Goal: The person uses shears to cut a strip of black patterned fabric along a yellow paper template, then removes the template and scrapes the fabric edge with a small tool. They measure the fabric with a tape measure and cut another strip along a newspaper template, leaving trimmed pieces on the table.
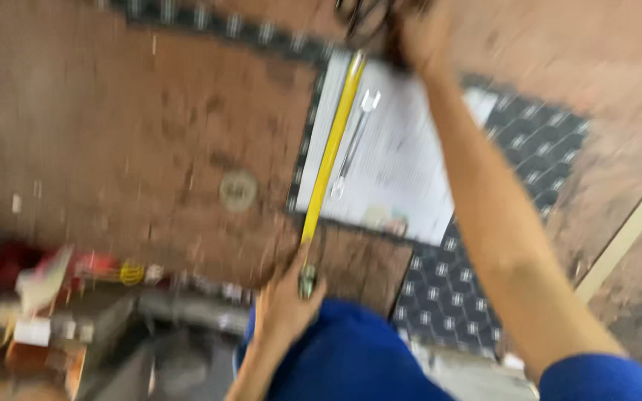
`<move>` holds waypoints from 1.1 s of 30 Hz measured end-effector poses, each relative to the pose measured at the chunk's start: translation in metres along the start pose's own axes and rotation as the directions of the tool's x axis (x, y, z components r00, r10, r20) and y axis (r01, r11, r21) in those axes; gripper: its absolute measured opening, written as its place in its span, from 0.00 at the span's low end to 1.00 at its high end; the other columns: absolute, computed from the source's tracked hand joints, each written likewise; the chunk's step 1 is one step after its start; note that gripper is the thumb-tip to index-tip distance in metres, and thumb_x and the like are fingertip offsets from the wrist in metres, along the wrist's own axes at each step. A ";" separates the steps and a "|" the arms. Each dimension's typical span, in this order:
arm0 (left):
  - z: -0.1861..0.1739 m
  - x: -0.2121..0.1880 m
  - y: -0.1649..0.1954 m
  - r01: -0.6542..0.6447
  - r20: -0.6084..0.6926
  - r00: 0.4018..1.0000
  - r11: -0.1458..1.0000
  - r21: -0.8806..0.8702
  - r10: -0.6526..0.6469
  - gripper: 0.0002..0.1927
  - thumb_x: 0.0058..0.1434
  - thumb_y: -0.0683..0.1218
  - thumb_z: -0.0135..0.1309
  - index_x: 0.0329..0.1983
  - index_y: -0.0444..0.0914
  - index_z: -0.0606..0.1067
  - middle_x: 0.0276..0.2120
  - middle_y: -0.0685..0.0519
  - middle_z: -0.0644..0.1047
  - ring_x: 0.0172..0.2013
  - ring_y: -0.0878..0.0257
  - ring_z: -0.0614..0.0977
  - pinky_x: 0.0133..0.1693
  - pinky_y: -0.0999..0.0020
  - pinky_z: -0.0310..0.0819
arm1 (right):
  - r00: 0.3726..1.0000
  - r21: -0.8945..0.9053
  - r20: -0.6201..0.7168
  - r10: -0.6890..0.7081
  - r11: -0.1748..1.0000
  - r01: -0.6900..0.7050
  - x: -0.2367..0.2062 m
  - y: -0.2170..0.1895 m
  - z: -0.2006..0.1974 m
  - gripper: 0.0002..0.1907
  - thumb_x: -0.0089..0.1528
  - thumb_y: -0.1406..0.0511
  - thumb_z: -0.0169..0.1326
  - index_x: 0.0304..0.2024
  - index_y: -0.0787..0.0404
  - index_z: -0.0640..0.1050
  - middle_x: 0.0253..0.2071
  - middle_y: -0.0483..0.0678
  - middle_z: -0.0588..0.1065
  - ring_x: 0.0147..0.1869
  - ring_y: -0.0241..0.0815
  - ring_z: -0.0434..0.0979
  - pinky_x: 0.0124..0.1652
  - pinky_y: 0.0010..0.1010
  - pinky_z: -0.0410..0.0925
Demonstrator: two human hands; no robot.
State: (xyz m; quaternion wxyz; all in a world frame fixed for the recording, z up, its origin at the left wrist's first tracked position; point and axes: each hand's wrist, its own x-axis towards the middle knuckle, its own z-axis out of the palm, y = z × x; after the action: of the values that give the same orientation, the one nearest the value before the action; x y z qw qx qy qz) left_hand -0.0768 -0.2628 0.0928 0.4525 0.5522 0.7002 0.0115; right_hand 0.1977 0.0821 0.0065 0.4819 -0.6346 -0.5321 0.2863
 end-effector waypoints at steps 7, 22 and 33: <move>0.002 -0.004 -0.001 -0.024 -0.008 1.000 1.000 0.007 0.024 0.39 0.57 0.58 0.57 0.72 0.54 0.61 0.62 0.42 0.72 0.57 0.41 0.76 0.55 0.50 0.72 | 0.996 0.086 0.035 0.084 0.993 -0.087 -0.004 0.004 0.005 0.06 0.65 0.67 0.59 0.37 0.65 0.79 0.28 0.45 0.77 0.27 0.34 0.78 0.30 0.29 0.70; -0.002 -0.001 0.012 0.101 0.069 0.992 0.995 0.015 -0.102 0.40 0.56 0.60 0.57 0.73 0.58 0.60 0.62 0.46 0.73 0.58 0.45 0.77 0.57 0.54 0.73 | 0.963 0.107 0.051 0.264 0.957 -0.268 0.004 0.019 0.003 0.06 0.64 0.66 0.58 0.37 0.65 0.78 0.26 0.44 0.77 0.25 0.33 0.76 0.26 0.29 0.68; -0.001 -0.004 0.008 0.015 -0.006 1.000 1.000 -0.018 -0.015 0.39 0.56 0.59 0.57 0.72 0.54 0.63 0.61 0.43 0.74 0.55 0.42 0.78 0.54 0.51 0.74 | 0.981 0.124 0.035 0.193 0.973 -0.196 0.002 0.034 0.006 0.06 0.65 0.68 0.59 0.35 0.65 0.79 0.25 0.44 0.78 0.25 0.34 0.77 0.27 0.27 0.71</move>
State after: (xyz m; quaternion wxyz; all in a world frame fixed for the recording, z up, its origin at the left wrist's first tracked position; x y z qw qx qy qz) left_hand -0.0715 -0.2622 0.1002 0.4555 0.5427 0.7055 0.0161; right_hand 0.2067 0.0871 -0.0268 0.4847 -0.6483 -0.4538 0.3726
